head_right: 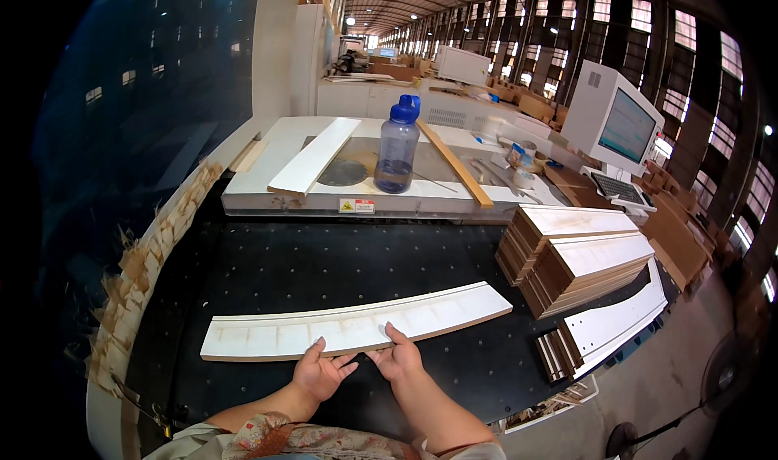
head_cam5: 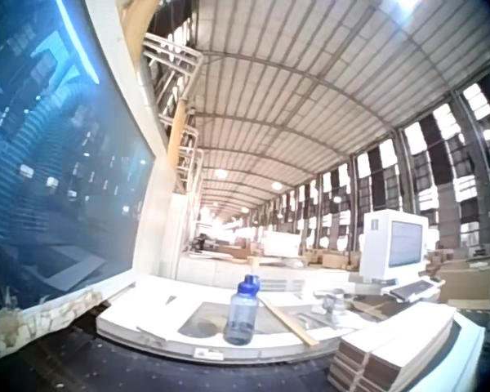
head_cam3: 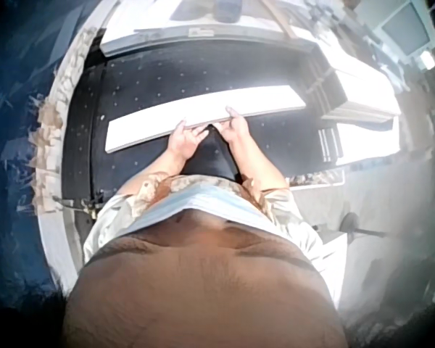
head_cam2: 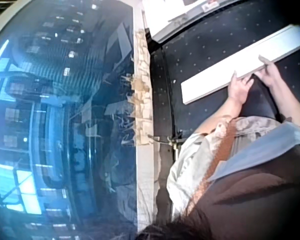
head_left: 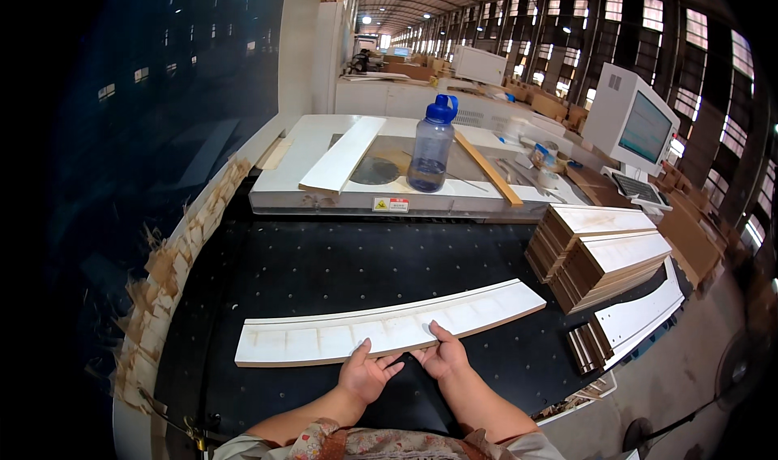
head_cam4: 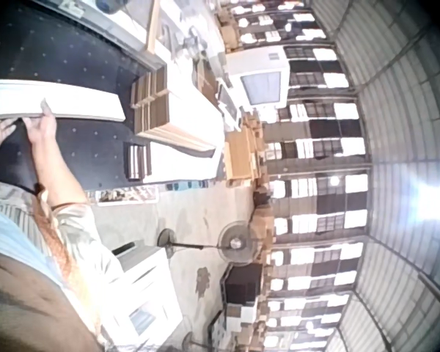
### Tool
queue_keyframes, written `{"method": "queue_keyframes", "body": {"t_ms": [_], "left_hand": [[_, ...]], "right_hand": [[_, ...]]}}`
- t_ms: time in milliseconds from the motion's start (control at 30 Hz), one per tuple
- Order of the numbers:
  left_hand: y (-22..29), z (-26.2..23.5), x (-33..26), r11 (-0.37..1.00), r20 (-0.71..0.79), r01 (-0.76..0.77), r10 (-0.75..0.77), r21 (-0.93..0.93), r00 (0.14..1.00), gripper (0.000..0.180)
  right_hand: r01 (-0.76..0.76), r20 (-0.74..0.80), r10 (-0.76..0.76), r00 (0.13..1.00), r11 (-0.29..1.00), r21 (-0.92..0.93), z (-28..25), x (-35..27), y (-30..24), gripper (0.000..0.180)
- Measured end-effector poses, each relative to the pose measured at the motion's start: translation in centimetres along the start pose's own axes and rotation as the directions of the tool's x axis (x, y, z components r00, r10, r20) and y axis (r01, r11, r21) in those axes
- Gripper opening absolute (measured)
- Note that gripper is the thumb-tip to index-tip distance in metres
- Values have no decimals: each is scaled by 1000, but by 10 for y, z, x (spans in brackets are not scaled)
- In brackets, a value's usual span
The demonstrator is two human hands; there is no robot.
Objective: The person blows air into holes on wooden panels using an air nozzle, peels strips from the panels by hand, and stacks the panels on the table.
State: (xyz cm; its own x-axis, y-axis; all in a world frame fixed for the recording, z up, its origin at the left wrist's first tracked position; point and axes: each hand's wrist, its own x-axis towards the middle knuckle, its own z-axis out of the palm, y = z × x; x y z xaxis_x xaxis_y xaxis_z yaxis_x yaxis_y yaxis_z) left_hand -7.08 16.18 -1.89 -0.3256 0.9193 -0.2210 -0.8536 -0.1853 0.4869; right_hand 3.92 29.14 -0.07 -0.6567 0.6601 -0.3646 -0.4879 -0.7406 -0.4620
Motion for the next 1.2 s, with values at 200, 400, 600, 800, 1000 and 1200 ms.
{"method": "queue_keyframes", "body": {"t_ms": [200,400,600,800,1000,1200], "left_hand": [[0,1,0,1000,5,9,-8,-23,1000,41],[1,-1,-3,1000,21,-1,2,-16,1000,41],[-1,-1,-2,998,60,5,-2,-59,998,43],[2,3,-4,999,-30,31,-32,-38,999,45],[0,6,-4,998,-47,50,-51,-23,998,44],[1,-1,-3,997,-68,72,-75,-38,995,43]], "right_hand": [[-10,-2,11,1000,1000,13,6,-5,-2,39],[-11,3,11,1000,1000,4,5,-2,1,39],[-19,34,18,999,1000,4,0,0,0,42],[-21,26,21,999,1000,-13,2,-1,2,42],[-4,47,5,999,1000,-26,2,-3,0,43],[-11,61,12,998,1000,-25,2,0,2,45]]}}
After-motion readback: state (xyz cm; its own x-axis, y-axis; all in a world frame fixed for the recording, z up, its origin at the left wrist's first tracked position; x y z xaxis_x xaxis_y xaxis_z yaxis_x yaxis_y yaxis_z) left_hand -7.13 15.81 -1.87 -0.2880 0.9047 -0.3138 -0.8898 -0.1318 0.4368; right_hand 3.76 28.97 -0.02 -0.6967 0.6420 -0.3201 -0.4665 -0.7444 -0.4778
